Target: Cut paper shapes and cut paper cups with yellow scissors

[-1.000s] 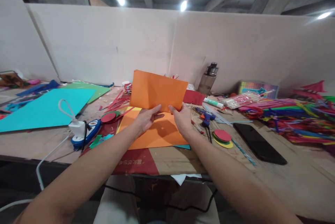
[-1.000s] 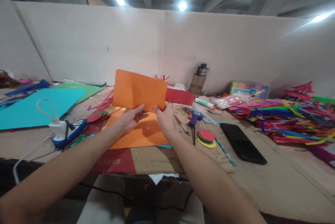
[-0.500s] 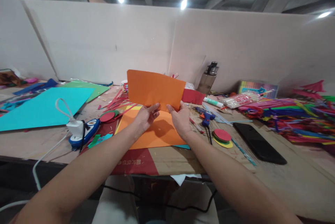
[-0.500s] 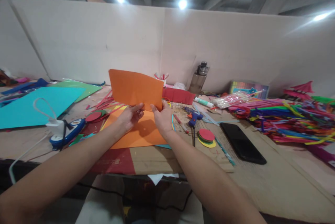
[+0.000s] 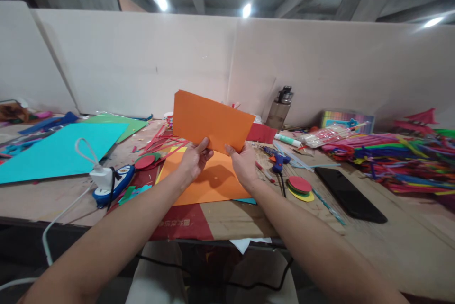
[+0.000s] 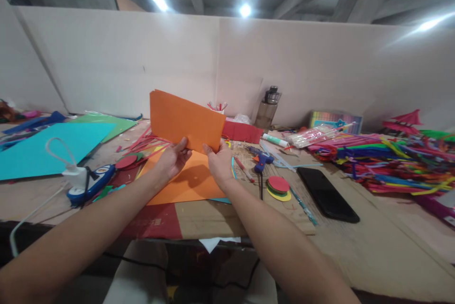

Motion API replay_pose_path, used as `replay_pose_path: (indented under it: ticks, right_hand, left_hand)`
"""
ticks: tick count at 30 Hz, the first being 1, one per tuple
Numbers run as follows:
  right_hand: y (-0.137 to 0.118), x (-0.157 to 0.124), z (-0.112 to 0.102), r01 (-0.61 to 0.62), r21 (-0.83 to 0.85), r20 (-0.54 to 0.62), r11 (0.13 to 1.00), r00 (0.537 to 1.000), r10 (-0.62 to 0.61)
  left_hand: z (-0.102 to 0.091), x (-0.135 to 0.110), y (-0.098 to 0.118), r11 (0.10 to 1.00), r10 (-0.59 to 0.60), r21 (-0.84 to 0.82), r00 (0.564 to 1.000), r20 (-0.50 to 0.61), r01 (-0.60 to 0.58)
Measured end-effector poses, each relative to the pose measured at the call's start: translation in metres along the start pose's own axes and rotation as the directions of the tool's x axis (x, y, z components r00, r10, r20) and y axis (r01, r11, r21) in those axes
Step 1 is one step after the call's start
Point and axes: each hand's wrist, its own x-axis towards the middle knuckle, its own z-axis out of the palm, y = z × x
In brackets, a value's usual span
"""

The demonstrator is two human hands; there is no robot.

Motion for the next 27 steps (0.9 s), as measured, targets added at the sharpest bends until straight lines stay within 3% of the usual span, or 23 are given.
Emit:
replay_pose_path:
  ticks: [8,22,27]
  right_hand:
    - [0.004,0.002,0.0,-0.044,0.107,0.037,0.993,0.998,0.04]
    - [0.003,0.003,-0.001,-0.108,0.103,0.048,0.989,0.993,0.104]
    - [0.012,0.004,-0.003,-0.3,0.099,0.043,0.949,0.954,0.298]
  left_hand:
    - [0.004,0.0,0.001,1.0,0.002,-0.025,0.996,-0.084,-0.005]
    - [0.004,0.001,0.001,0.999,0.044,-0.009,0.988,-0.147,-0.046]
    - [-0.003,0.002,-0.007,0.999,0.007,0.048,0.984,-0.177,0.002]
